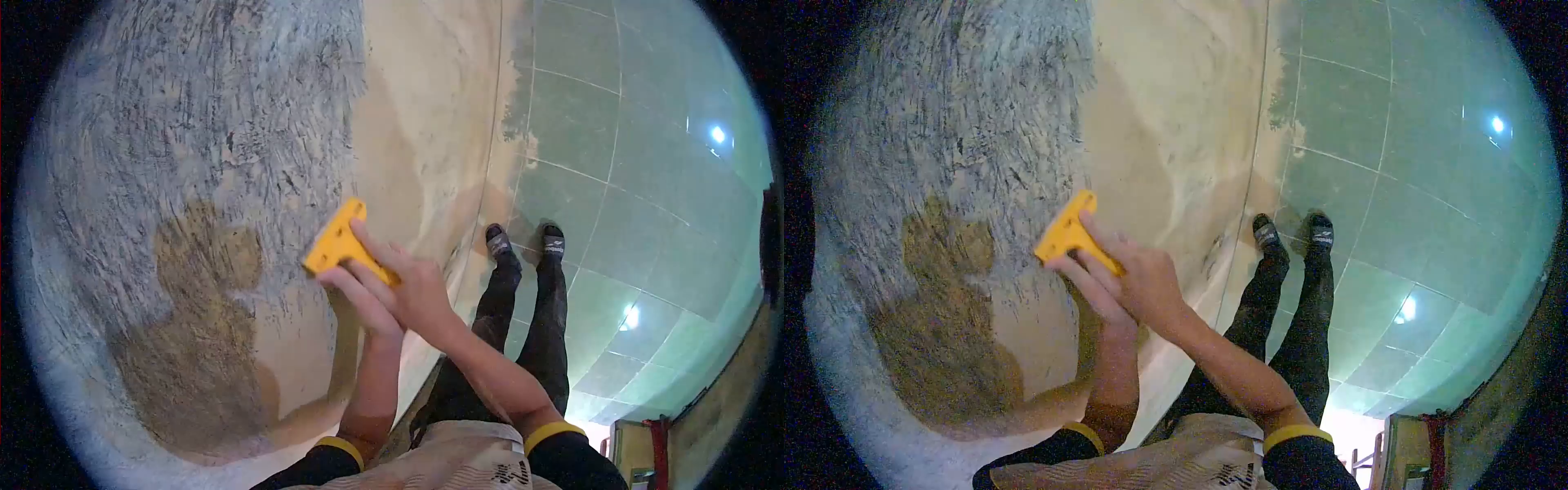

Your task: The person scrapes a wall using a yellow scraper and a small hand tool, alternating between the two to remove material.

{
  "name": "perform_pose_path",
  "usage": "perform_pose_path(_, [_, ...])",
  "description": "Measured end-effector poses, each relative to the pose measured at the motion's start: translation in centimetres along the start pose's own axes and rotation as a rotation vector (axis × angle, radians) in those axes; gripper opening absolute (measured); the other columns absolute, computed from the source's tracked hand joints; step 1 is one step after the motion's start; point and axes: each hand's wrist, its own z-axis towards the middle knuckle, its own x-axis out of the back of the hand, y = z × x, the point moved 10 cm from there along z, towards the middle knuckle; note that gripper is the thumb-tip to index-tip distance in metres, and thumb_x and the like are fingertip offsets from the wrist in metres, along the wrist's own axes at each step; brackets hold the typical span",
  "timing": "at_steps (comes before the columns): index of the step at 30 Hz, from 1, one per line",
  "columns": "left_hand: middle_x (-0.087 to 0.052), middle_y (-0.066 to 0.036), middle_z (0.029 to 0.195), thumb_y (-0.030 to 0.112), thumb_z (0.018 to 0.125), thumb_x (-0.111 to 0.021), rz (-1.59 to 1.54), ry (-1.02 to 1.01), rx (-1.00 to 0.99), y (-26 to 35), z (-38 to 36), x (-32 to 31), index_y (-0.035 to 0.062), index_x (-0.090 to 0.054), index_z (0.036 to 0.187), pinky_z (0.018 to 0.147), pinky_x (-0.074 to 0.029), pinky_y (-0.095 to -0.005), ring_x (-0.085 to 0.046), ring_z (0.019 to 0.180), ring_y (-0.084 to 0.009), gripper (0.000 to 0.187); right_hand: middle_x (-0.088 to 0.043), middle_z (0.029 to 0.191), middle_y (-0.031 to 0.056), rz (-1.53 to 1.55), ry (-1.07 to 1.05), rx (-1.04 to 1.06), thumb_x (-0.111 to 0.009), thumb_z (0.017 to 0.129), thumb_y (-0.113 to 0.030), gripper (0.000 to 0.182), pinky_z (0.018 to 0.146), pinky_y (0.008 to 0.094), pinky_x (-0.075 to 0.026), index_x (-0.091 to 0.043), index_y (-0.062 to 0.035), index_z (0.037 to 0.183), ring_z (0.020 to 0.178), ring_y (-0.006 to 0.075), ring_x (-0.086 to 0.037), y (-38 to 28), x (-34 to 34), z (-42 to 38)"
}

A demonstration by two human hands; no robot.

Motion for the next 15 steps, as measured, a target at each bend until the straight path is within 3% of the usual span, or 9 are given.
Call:
perform_pose_path(4, [-0.053, -0.012, 0.124, 0.052, 0.107, -0.033, 0.652, 0.901, -0.252, 1.7, -3.5, -0.6, 0.005, -0.047, 0.13, 0.099, -0.04, -0.036, -0.049, 0.117, -0.025, 0.055, -0.071, 0.097, 0.0187, 0.002, 0.016, 0.017, -0.071, 0.09, -0.032, 0.054, 0.073, 0.0384, -0.056, -0.055, -0.0243, 0.142, 0.081, 0.0336, -0.071, 0.5, -1.2, -1.6])
perform_pose_path(5, [-0.053, -0.012, 0.124, 0.052, 0.107, -0.033, 0.656, 0.91, -0.246, 1.9, -3.5, -0.5, 0.005, -0.047, 0.13, 0.099, -0.04, -0.036, -0.049, 0.117, -0.025, 0.055, -0.071, 0.097, 0.0187, 0.004, 0.012, 0.007, -0.071, 0.09, -0.032, 0.054, 0.073, 0.0384, -0.056, -0.055, -0.0243, 0.142, 0.081, 0.0336, -0.071, 0.2, -0.7, -0.7])
perform_pose_path(7, [-0.05, -0.011, 0.135, 0.047, 0.108, -0.033, 1.25, 0.88, -0.035, 2.6, -0.6, 0.1, 0.0046, -0.043, 0.141, 0.103, -0.039, -0.0338, -0.048, 0.123, -0.0239, 0.054, -0.071, 0.1, 0.0208, 0.117, 0.056, -0.058, -0.071, 0.09, -0.032, 0.052, 0.076, 0.0375, -0.056, -0.059, -0.0236, 0.14, 0.084, 0.0333, -0.071, 0.4, 1.2, 2.1])
perform_pose_path(8, [-0.045, -0.008, 0.144, 0.046, 0.108, -0.035, 0.982, 0.892, -0.018, 2.6, -2.3, 5.6, 0.0056, -0.04, 0.146, 0.107, -0.035, -0.0318, -0.044, 0.128, -0.0222, 0.056, -0.071, 0.1, 0.0212, 0.133, 0.05, -0.047, -0.072, 0.09, -0.031, 0.052, 0.078, 0.037, -0.056, -0.059, -0.0214, 0.139, 0.086, 0.0335, -0.072, 0.5, 1.1, 2.1])
perform_pose_path(9, [-0.045, -0.008, 0.144, 0.046, 0.108, -0.035, 0.99, 0.892, -0.019, 3.1, -3.5, 5.6, 0.0056, -0.04, 0.146, 0.107, -0.035, -0.0318, -0.044, 0.128, -0.0222, 0.056, -0.071, 0.1, 0.0212, 0.14, 0.05, -0.047, -0.072, 0.09, -0.031, 0.052, 0.078, 0.037, -0.056, -0.059, -0.0214, 0.139, 0.086, 0.0335, -0.072, 0.9, 0.7, 1.1])
perform_pose_path(11, [-0.052, -0.004, 0.13, 0.067, 0.1, -0.034, 0.421, 0.284, 0.007, 0.1, -2.9, 1.3, 0.0087, -0.037, 0.15, 0.094, -0.043, -0.0314, -0.049, 0.111, -0.0167, 0.077, -0.071, 0.1, 0.0216, 0.11, 0.057, 0.058, -0.072, 0.09, -0.028, 0.052, 0.08, 0.0368, -0.055, -0.058, -0.0188, 0.14, 0.089, 0.0333, -0.072, 0.3, 0.1, -1.1])
perform_pose_path(12, [-0.047, -0.007, 0.142, 0.052, 0.106, -0.036, 0.289, 0.348, -0.06, 0.6, -3.3, 2.2, 0.0077, -0.042, 0.145, 0.105, -0.036, -0.0322, -0.045, 0.126, -0.0203, 0.06, -0.071, 0.102, 0.022, 0.168, 0.057, 0.069, -0.071, 0.091, -0.026, 0.052, 0.081, 0.0361, -0.055, -0.057, -0.0193, 0.14, 0.092, 0.0329, -0.072, 0.0, -0.1, -1.4])
perform_pose_path(13, [-0.047, -0.007, 0.142, 0.052, 0.106, -0.036, 0.289, 0.354, -0.054, 0.4, -3.4, 2.7, 0.0077, -0.042, 0.145, 0.105, -0.036, -0.0322, -0.045, 0.126, -0.0203, 0.06, -0.071, 0.102, 0.022, 0.169, 0.058, 0.061, -0.071, 0.091, -0.026, 0.052, 0.081, 0.0361, -0.055, -0.057, -0.0193, 0.14, 0.092, 0.0329, -0.072, 0.2, -0.4, -1.2])
perform_pose_path(15, [-0.047, -0.007, 0.142, 0.053, 0.105, -0.038, 0.681, 0.769, -0.069, 0.5, -0.4, -0.1, 0.0074, -0.042, 0.145, 0.106, -0.036, -0.0336, -0.044, 0.126, -0.0202, 0.06, -0.071, 0.101, 0.0226, 0.234, 0.049, -0.089, -0.07, 0.091, -0.025, 0.052, 0.082, 0.0366, -0.055, -0.057, -0.0213, 0.141, 0.094, 0.0329, -0.072, 0.8, 0.2, 1.2])
